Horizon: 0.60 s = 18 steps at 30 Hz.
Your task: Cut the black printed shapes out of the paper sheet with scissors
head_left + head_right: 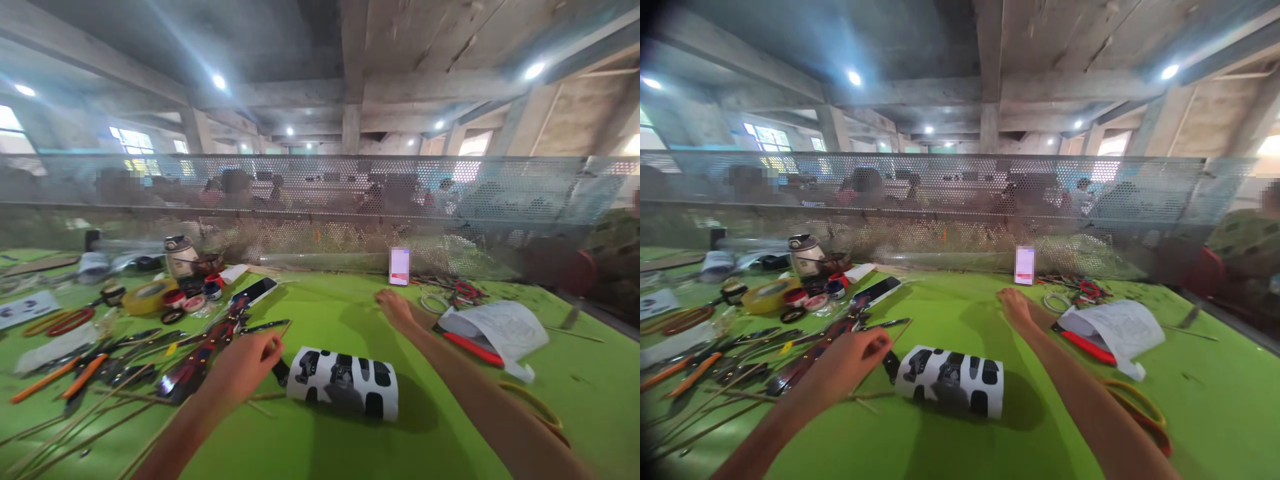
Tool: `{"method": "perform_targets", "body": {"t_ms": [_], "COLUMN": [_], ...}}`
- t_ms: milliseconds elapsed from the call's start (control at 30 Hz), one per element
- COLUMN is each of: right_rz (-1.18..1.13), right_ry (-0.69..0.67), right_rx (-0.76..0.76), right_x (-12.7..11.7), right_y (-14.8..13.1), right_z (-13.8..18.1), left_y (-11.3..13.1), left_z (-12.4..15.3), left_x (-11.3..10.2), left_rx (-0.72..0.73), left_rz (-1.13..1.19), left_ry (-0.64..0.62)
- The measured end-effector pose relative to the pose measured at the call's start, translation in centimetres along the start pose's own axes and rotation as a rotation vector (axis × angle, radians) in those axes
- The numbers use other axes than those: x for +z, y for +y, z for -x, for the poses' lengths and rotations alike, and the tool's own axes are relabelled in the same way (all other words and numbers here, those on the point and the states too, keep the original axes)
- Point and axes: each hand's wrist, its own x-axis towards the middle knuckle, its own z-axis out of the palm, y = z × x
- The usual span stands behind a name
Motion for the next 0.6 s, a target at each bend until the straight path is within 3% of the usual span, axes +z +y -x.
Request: {"method": "perform_targets", "body": {"t_ms": [167, 333, 500, 600], "right_rz": [0.103, 0.22, 0.265, 0.222], "right_ry": [-0.046, -0.111, -0.121, -0.142], "right_rx": [-0.163, -0.165, -0.088, -0.136], "right_x": [-0.5, -0.5, 0.5, 1.4], "right_y": [-0.3, -2.1, -4.5, -5.2], "right_z": [2.5, 3.8, 3.7, 3.5], "left_y": [-1.0, 0.2, 1.0, -0.2], "left_z": [-9.0, -18.4, -22.6, -23.5], "left_x": [-1.7, 0.2, 3.8, 3.9], "left_rx": [0.069, 0.063, -0.031, -0.085], "left_rz": [-0.103, -0.225, -0.35, -0.405], "left_ry": [0.205, 0.297, 0.312, 0.341]}}
